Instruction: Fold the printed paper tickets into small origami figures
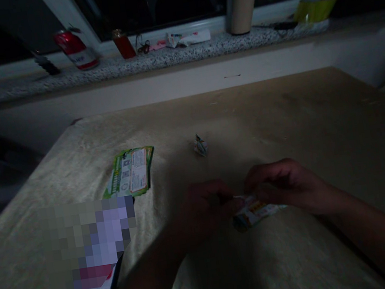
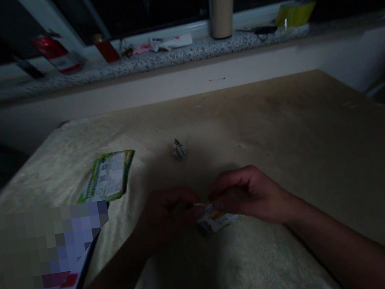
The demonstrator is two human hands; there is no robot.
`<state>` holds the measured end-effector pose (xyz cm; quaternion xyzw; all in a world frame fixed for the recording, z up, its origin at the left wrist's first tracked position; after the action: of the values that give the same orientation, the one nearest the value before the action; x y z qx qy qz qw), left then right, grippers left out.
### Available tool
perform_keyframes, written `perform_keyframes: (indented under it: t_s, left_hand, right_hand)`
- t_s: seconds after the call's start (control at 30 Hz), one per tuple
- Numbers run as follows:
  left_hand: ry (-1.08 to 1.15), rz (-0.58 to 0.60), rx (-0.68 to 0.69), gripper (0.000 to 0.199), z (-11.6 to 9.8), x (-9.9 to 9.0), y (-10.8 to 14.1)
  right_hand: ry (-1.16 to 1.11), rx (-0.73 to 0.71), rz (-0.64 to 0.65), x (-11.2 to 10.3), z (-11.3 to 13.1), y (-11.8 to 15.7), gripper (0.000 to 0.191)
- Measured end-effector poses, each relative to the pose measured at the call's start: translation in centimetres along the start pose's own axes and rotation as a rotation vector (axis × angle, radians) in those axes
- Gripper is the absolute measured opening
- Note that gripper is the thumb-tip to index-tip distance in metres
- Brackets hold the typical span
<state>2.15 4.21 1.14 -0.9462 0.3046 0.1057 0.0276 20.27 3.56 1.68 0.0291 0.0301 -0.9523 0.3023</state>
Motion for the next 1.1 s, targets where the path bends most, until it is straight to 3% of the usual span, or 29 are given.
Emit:
perform_keyframes:
  t_s: [0.13,0.47,0.67,0.83,1.1]
  left_hand:
    - [0.097,0.002,-0.123,0.017,1.1,0.4,0.0]
    - [0.054,-0.002,-0.040,0.014,0.1,0.7,-0.1]
    - [0.251,0.000,-0.127,0.015,1.7,1.5,-0.4]
    - [0.343,-0.090,-0.195,0.020,2.6,0.5,-0.8]
    - [0.306,-0.155,-0.174,0.020,2.0,-0.9,-0.8]
  right_hand:
    - [0.093,0.017,-0.002,0.7,-0.4,-0.2,0.012]
    - [-0.008,0.057,-0.045,1.5,-1.4,-0.4,0.012]
    - [-0.116,0.126,0.003,1.6,-2.4,-0.5,0.015]
    - [-0.089,0.047,0.006,1.0,-1.5,-0.4,0.016]
    - [-0.082,-0.071,0.068,-0.1,-0.7,0.3,0.017]
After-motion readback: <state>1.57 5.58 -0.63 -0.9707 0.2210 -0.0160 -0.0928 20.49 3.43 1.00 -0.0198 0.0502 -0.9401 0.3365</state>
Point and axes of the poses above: each hand's wrist, its own y-axis away from the middle knuckle, its own x-axis out of the palm, z = x × y, the point moved 6 cm from there along -y, towards the middle knuckle, and after that the axes turned 7 degrees about z, right-handed, at the moved point
